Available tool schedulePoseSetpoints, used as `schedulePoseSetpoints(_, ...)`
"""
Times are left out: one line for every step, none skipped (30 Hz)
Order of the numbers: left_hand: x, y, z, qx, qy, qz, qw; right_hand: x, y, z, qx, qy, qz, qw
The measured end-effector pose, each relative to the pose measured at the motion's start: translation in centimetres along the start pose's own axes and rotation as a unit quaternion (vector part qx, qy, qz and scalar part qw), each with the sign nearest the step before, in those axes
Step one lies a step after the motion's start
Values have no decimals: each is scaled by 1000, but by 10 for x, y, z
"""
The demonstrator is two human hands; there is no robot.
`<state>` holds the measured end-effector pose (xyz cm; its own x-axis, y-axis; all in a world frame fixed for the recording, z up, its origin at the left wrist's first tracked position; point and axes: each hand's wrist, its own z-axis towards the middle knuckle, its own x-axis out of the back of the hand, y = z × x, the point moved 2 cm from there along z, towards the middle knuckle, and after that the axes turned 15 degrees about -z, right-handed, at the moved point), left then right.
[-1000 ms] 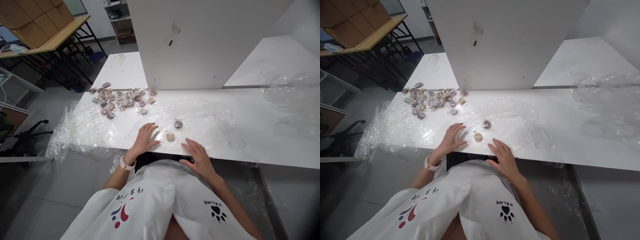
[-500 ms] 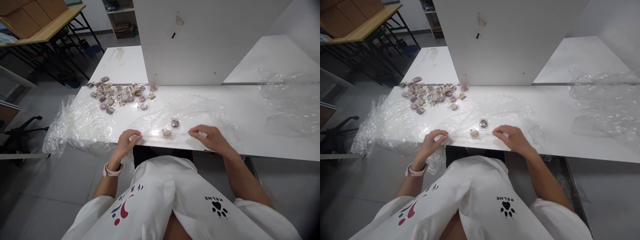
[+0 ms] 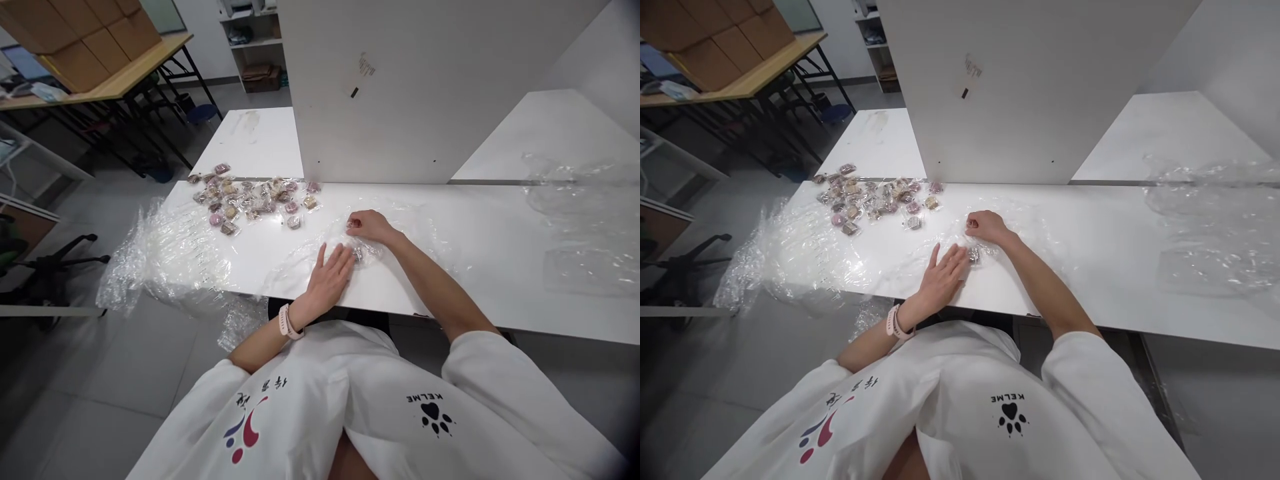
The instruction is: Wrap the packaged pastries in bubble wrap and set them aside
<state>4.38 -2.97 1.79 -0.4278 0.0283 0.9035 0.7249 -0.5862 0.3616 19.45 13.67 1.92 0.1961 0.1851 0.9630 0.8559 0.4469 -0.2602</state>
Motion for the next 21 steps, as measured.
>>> schedulePoseSetpoints(-3,-9,1,32,-17,-2,999,3,-1,-6,-9,57,-23,998)
schedulePoseSetpoints(-4,-19,2,58,-27,-15,998,6,-2,-15,-12,116,-37,992)
schedulePoseSetpoints(-5,-28,3,75,-30,-35,996,7,-3,-25,-2,163,-36,986)
schedulePoseSetpoints(-6,-36,4,80,-28,-60,995,6,-3,-36,21,184,-20,982)
schedulePoseSetpoints(-7,-43,5,79,-21,-86,993,2,-3,-48,52,178,5,983)
schedulePoseSetpoints(-7,-48,7,73,-10,-110,991,-4,-2,-59,88,152,30,984)
schedulePoseSetpoints(-7,-52,9,69,1,-131,989,-12,-1,-69,119,119,49,985)
schedulePoseSetpoints(-6,-56,11,66,9,-149,987,-21,0,-79,137,93,60,984)
schedulePoseSetpoints(-5,-58,13,67,12,-164,984,-29,1,-87,140,82,65,985)
schedulePoseSetpoints(-3,-59,14,70,10,-176,982,-35,1,-94,130,86,66,986)
schedulePoseSetpoints(0,-60,14,77,4,-185,980,-40,1,-100,110,101,67,986)
schedulePoseSetpoints(4,-61,14,86,-2,-193,977,-43,1,-104,86,119,69,987)
schedulePoseSetpoints(9,-61,13,99,-8,-200,975,-44,-1,-109,59,136,72,986)
schedulePoseSetpoints(15,-61,12,114,-12,-209,971,-44,-3,-112,33,141,80,986)
schedulePoseSetpoints(20,-61,11,131,-18,-220,966,-43,-5,-115,12,132,96,986)
schedulePoseSetpoints(24,-61,10,146,-26,-235,961,-41,-8,-117,-4,110,123,986)
schedulePoseSetpoints(27,-61,10,162,-37,-247,955,-39,-10,-118,-17,77,155,985)
schedulePoseSetpoints(28,-61,10,178,-48,-250,950,-37,-13,-118,-30,39,185,981)
schedulePoseSetpoints(29,-60,11,194,-54,-240,950,-36,-15,-118,-46,6,202,978)
schedulePoseSetpoints(28,-59,12,207,-48,-212,954,-35,-17,-117,-69,-13,198,978)
schedulePoseSetpoints(28,-57,13,214,-30,-172,961,-34,-18,-116,-97,-13,172,980)
